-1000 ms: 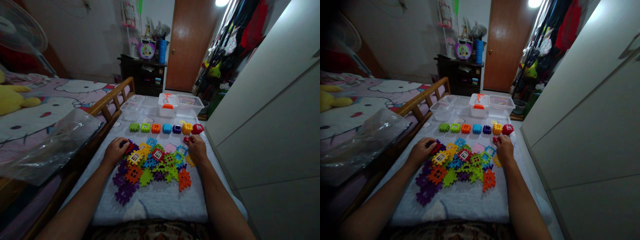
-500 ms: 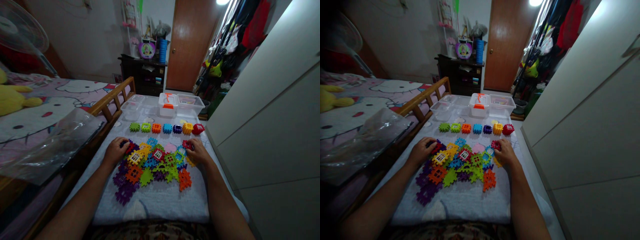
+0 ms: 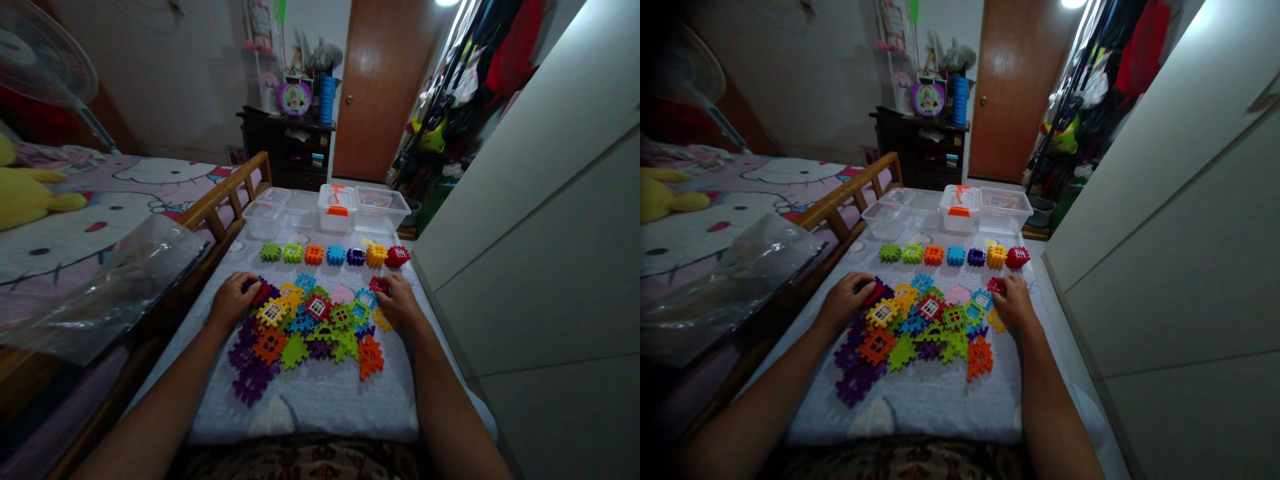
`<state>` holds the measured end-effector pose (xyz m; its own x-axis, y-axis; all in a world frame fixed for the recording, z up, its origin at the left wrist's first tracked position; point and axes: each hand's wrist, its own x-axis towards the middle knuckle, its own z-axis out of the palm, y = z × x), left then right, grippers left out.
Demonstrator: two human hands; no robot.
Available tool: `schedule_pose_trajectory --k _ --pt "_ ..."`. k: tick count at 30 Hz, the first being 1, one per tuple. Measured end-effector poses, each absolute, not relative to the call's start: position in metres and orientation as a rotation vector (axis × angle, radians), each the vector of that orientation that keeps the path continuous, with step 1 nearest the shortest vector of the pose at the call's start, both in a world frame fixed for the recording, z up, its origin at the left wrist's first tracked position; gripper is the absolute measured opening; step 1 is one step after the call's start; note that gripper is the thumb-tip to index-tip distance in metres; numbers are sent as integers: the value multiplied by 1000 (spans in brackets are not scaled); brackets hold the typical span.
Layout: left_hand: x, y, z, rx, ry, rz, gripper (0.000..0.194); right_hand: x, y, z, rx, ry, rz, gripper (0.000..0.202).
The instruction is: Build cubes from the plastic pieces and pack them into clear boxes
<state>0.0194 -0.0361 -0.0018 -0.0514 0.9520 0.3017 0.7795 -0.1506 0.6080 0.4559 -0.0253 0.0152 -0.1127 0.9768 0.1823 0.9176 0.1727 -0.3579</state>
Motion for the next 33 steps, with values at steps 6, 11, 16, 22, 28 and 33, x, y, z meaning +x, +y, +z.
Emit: schedule_pose_trajectory --k 6,11,16,22,28,33 --pt "22 -37 2 1953 1845 1015 31 415 -40 46 -1592 -2254 306 23" --pt "21 -35 0 1939 1849 1026 31 350 -67 69 -1338 -2527 474 31" --pt "21 -35 -1 1945 1838 1025 31 315 -76 65 -1493 -2539 326 35" --pt "22 -37 2 1947 1848 1015 30 311 -73 54 -1565 -2427 368 38" --pt "23 -37 4 1968 1841 1010 30 312 -70 52 -1522 -2295 425 41" --pt "21 -36 1 1964 1845 1000 32 365 -45 58 -1525 -2098 340 45"
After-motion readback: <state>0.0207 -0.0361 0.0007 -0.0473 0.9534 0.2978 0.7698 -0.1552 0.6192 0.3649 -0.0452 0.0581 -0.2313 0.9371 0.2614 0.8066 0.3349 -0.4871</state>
